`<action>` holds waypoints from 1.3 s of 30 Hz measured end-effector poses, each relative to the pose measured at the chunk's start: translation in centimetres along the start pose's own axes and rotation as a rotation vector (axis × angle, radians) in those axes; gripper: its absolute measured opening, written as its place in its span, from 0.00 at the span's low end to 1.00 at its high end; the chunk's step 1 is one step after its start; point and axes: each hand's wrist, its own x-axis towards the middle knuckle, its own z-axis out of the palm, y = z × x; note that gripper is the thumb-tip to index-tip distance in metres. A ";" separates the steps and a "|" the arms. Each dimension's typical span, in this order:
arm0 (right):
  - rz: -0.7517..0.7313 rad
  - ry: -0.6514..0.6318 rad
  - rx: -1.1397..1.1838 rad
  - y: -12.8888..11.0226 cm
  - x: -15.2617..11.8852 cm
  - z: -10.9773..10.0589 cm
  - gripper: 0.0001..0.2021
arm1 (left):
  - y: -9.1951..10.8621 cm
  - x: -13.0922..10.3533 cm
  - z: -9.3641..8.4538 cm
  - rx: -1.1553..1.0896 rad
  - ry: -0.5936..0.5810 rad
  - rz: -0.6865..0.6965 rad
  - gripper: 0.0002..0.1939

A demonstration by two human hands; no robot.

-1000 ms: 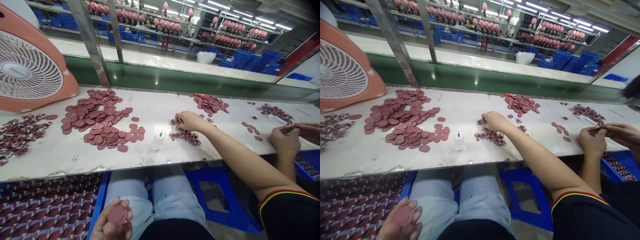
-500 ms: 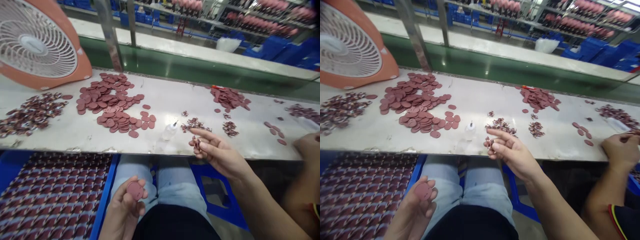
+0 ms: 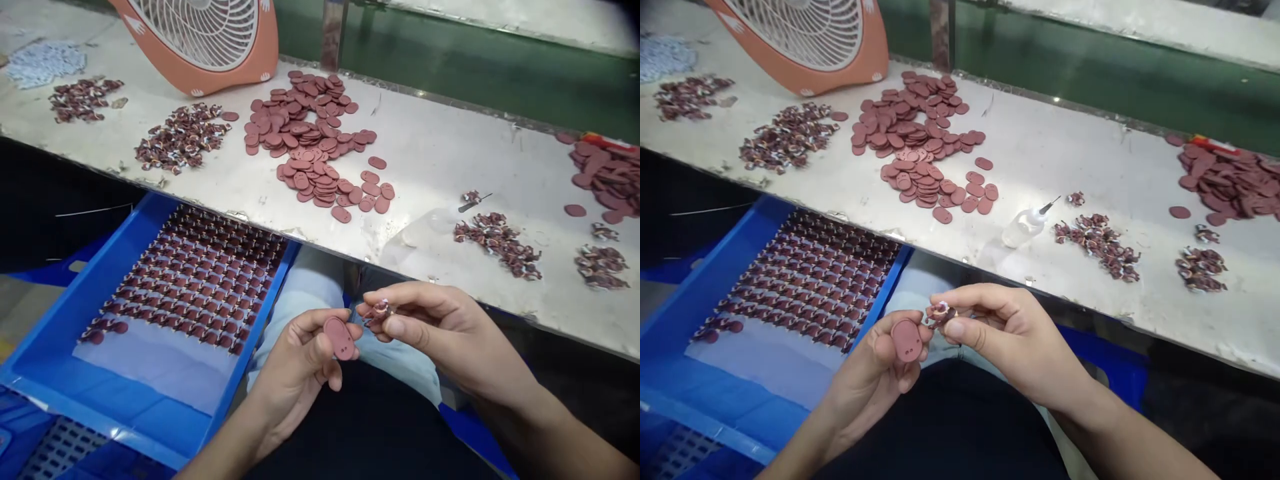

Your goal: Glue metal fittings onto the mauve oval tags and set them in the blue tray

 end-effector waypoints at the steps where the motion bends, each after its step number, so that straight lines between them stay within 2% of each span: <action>1: -0.003 -0.012 -0.047 -0.3 0.1 0.1 0.09 | 0.1 -0.1 -0.1 0.001 -0.006 0.002 0.19; 10: -0.227 -0.105 -0.606 -2.3 0.6 0.4 0.08 | 0.2 -0.4 -0.3 0.025 -0.053 0.000 0.20; 16: -0.348 -0.129 -0.816 -3.0 0.5 0.5 0.07 | 0.4 -0.2 -0.4 0.062 -0.050 -0.015 0.20; 39: -0.320 -0.258 -0.876 -3.3 1.5 0.3 0.04 | 0.2 -0.1 -0.8 0.075 -0.061 -0.070 0.23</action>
